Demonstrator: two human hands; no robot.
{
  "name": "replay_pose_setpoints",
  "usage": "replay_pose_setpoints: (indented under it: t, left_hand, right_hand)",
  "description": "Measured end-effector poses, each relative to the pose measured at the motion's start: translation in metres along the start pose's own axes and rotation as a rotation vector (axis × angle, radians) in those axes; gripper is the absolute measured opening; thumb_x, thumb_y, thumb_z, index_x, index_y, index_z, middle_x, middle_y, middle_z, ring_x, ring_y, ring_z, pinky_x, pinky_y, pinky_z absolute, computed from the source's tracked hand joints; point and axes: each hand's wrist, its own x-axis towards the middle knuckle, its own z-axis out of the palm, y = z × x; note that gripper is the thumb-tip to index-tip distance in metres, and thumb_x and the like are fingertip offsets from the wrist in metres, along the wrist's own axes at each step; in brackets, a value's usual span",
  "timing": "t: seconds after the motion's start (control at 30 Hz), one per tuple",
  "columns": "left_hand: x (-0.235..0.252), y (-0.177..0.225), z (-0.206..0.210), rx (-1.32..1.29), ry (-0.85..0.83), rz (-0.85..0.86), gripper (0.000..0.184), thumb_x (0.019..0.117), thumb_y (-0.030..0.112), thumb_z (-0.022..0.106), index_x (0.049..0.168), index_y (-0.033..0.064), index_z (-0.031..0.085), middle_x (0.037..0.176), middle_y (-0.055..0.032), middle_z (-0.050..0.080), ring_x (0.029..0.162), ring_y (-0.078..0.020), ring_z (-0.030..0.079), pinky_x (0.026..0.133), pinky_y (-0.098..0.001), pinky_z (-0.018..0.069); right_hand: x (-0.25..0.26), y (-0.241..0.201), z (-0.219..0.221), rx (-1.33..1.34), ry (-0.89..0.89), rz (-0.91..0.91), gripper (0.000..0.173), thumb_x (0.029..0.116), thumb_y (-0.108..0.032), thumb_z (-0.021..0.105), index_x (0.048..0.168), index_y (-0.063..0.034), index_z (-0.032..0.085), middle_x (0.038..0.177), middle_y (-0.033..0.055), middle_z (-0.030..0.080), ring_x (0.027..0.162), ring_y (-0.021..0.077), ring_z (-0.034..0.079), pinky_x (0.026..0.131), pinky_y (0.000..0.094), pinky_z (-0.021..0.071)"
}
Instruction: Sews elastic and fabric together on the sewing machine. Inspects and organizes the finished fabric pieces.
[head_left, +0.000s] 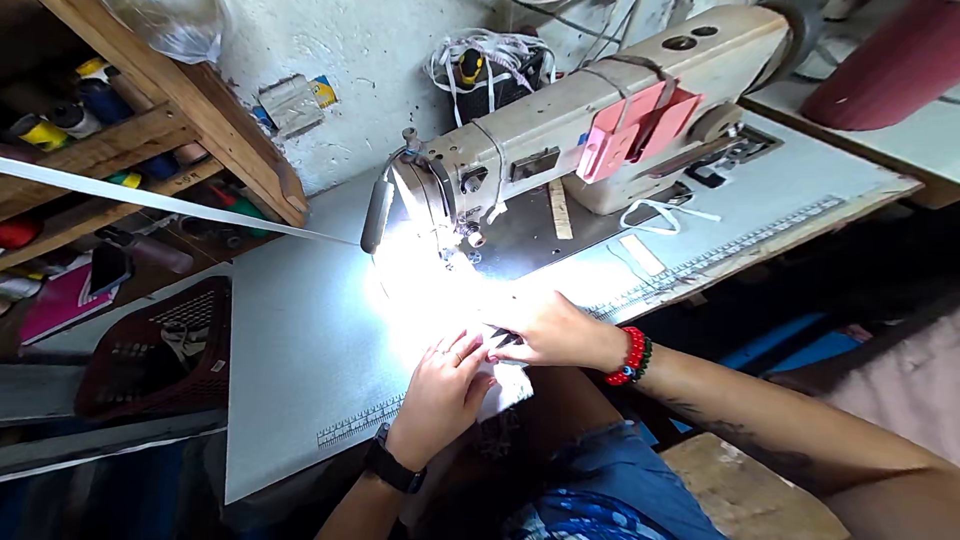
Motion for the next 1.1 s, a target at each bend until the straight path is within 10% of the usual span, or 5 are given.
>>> replay_pose_setpoints:
  t: [0.33,0.7,0.83,1.0,1.1]
  left_hand:
    - [0.021,-0.029,-0.007,-0.034,0.066,-0.054,0.024,0.1022,0.028,0.059,0.114,0.0186,0.079,0.123,-0.0068,0.072,0.108,-0.0184,0.070,0.093,-0.0403,0.0572]
    - [0.075,-0.097,-0.023,0.027,0.013,-0.139,0.034,0.1005,0.028,0.060,0.127,0.0111,0.072,0.138,-0.0058,0.064,0.123,-0.0206,0.063,0.104,-0.0425,0.0521]
    - [0.095,-0.122,-0.029,0.048,0.026,-0.097,0.033,0.1023,0.032,0.058,0.128,0.0157,0.072,0.135,-0.0071,0.066,0.130,-0.0217,0.059,0.109,-0.0434,0.0481]
    - [0.115,-0.140,-0.044,0.015,-0.005,-0.107,0.027,0.1004,0.024,0.062,0.117,0.0074,0.076,0.136,-0.0106,0.065,0.133,-0.0263,0.057,0.112,-0.0482,0.0452]
    - [0.127,-0.155,-0.046,-0.040,-0.004,-0.149,0.033,0.0949,0.018,0.069,0.126,0.0080,0.072,0.142,-0.0138,0.061,0.136,-0.0276,0.054,0.114,-0.0475,0.0427]
  right_hand:
    - [0.001,-0.007,0.001,-0.072,0.023,-0.062,0.022,0.0804,-0.011,0.066,0.099,-0.0121,0.079,0.086,0.0069,0.074,0.077,0.0292,0.070,0.056,0.0449,0.0533]
    - [0.060,0.022,0.005,-0.094,-0.216,0.183,0.023,0.0838,-0.015,0.073,0.106,-0.0207,0.075,0.095,0.0127,0.065,0.084,0.0311,0.066,0.059,0.0457,0.0532]
    - [0.066,0.035,0.009,-0.129,-0.184,0.164,0.028,0.0890,-0.012,0.070,0.117,-0.0162,0.075,0.126,0.0069,0.069,0.103,0.0301,0.068,0.077,0.0469,0.0575]
    - [0.060,0.036,-0.021,-0.136,-0.294,0.469,0.024,0.0997,-0.026,0.063,0.107,-0.0028,0.065,0.089,0.0194,0.069,0.084,0.0401,0.070,0.071,0.0565,0.0550]
    - [0.055,0.042,-0.026,-0.163,-0.289,0.490,0.033,0.1044,-0.029,0.055,0.120,-0.0015,0.062,0.095,0.0217,0.070,0.088,0.0413,0.071,0.075,0.0566,0.0565]
